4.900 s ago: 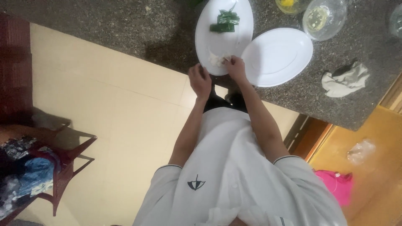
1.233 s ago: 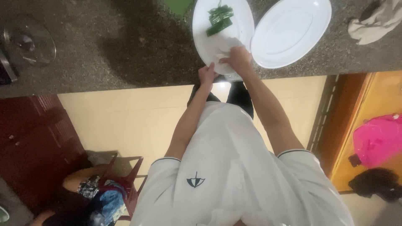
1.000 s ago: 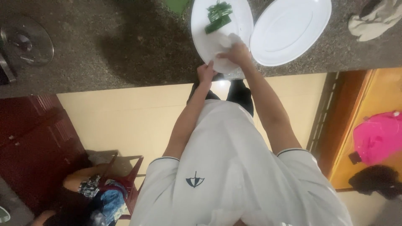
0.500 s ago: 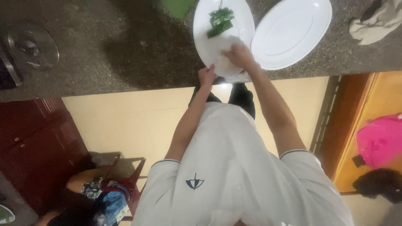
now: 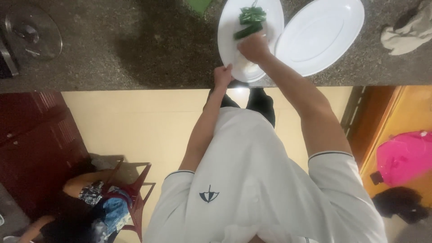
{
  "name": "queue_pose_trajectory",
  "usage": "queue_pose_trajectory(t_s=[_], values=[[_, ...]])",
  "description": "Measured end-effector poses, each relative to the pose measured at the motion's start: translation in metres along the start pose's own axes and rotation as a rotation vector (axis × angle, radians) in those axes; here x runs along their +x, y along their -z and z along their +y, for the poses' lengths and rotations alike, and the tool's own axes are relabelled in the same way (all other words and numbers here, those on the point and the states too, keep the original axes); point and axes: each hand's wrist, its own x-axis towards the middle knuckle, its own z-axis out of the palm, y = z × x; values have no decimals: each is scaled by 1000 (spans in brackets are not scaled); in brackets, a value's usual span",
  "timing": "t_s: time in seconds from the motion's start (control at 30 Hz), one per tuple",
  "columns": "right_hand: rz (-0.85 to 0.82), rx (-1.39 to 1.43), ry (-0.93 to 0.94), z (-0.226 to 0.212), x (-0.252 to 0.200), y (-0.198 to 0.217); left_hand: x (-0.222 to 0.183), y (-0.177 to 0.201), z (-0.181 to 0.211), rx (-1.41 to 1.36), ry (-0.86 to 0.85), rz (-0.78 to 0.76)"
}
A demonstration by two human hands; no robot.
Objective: Preparing green vegetable strips by coating them in white powder on a plate.
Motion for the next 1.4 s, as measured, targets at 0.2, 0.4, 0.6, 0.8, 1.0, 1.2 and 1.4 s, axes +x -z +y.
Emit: queue_pose_trajectory(t_s=[0.2, 0.4, 0.6, 0.8, 1.0, 1.2, 1.4], values=[[-165, 188, 59, -5, -14, 3, 29, -7, -27, 64, -113, 107], [-110, 141, 119, -3, -40, 16, 16, -11, -21, 54, -72, 129], [321, 191, -16, -42, -78, -62, -15, -7, -4, 157, -283, 118], [382, 343, -112, -76, -115, -54, -1, -10, -17, 124, -294, 151], [277, 294, -229, -75, -114, -56, 10, -11, -25, 148, -278, 174], [365, 538, -466, -41, -122, -41, -2, -8, -17, 133, -270, 144], [-308, 509, -573, -6, -90, -24, -34, -9, 2, 175, -307, 129]])
